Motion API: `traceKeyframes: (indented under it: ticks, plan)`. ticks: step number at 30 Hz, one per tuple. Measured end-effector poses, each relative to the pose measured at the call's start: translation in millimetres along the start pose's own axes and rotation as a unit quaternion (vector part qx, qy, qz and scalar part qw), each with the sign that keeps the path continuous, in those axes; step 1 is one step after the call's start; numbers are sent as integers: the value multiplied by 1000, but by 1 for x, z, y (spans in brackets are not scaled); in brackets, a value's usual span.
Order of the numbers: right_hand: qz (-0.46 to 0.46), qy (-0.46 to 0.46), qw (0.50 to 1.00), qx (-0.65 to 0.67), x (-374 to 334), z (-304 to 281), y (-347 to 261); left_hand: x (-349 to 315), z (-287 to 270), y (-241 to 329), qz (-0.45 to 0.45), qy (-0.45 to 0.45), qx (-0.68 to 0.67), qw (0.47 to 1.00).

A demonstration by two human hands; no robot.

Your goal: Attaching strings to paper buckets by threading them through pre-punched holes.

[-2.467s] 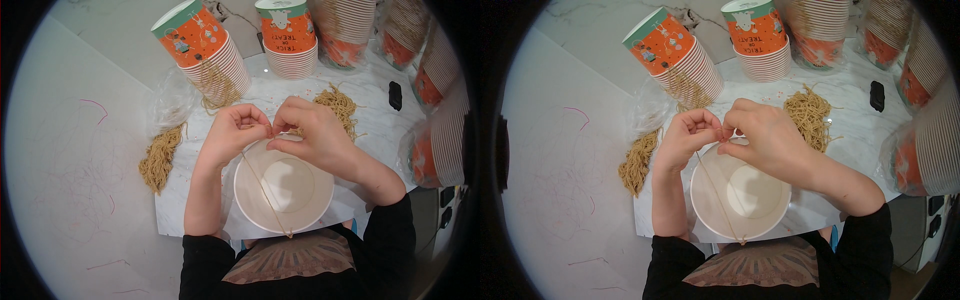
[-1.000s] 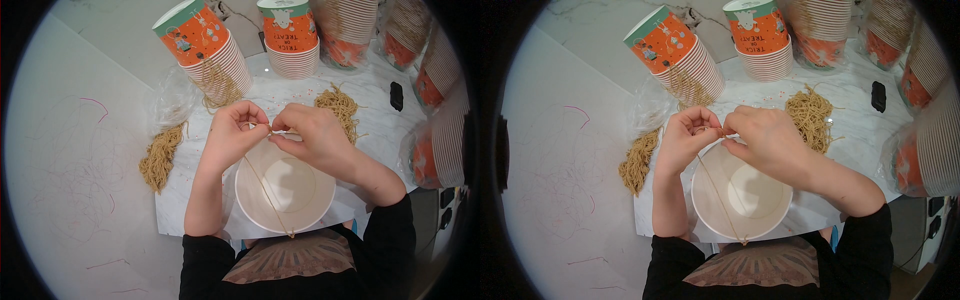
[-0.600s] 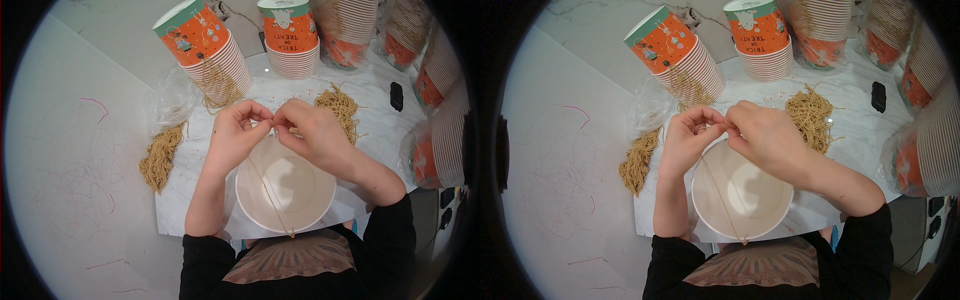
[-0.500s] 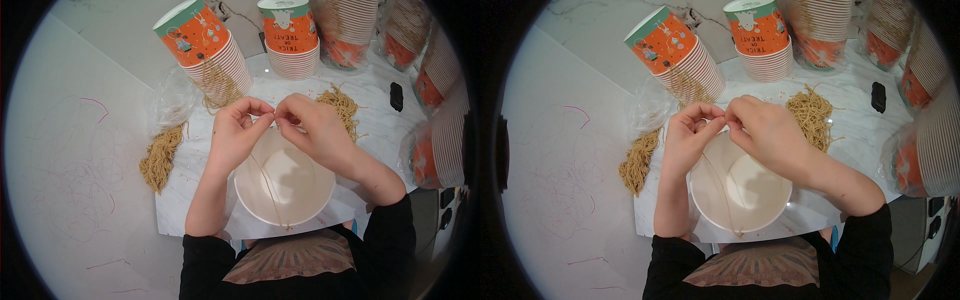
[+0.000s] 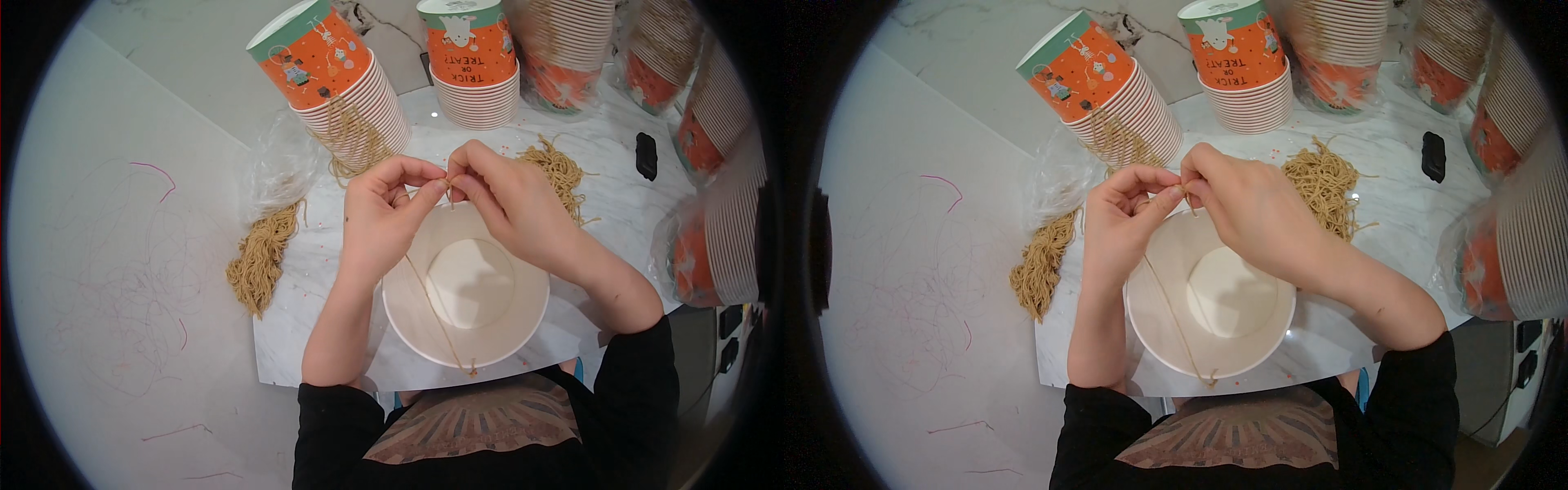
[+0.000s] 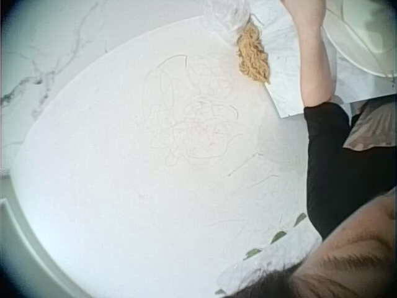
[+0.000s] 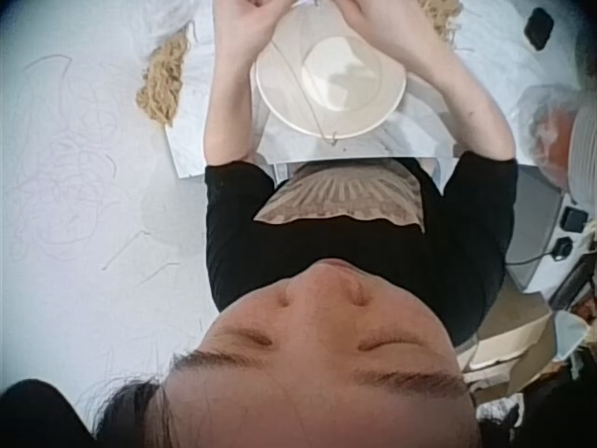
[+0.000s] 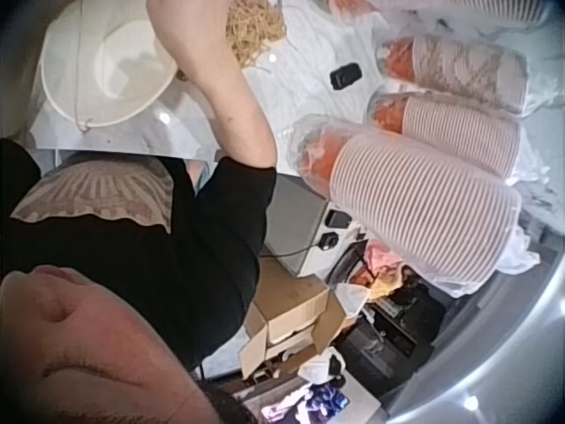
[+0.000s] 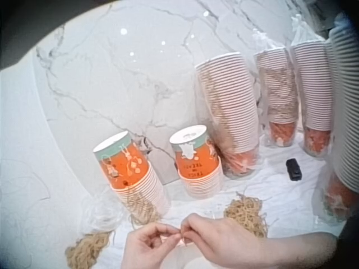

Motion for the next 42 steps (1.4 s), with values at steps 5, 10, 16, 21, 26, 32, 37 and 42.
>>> traceKeyframes:
  ticks: [5,10,16,21,26,32,37,42]
  plan:
    - [48,-31,994,90,3,3,8,-5,-2,9,35,39,74,996]
    - [98,-81,961,245,5,15,30,-7,-4,4,1,26,76,997]
    - [145,-122,917,351,6,23,33,-4,-8,2,-12,-3,21,1000]
    - [140,-110,925,335,6,20,33,-4,-7,2,-15,-3,23,1000]
    - [138,-95,928,332,6,18,32,-4,-5,2,-11,-3,25,1000]
    - [178,-77,942,273,3,17,31,-4,-6,2,-7,9,21,1000]
    - [119,-66,975,176,3,15,26,-8,-7,5,-10,32,85,996]
    - [83,-11,979,184,1,14,25,-9,-4,8,1,42,105,994]
Point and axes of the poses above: each hand's wrist, its own x-axis towards the middle knuckle, its own z-axis out of the palm, y = z × x, the point moved 7 cm from there along x, towards the middle knuckle
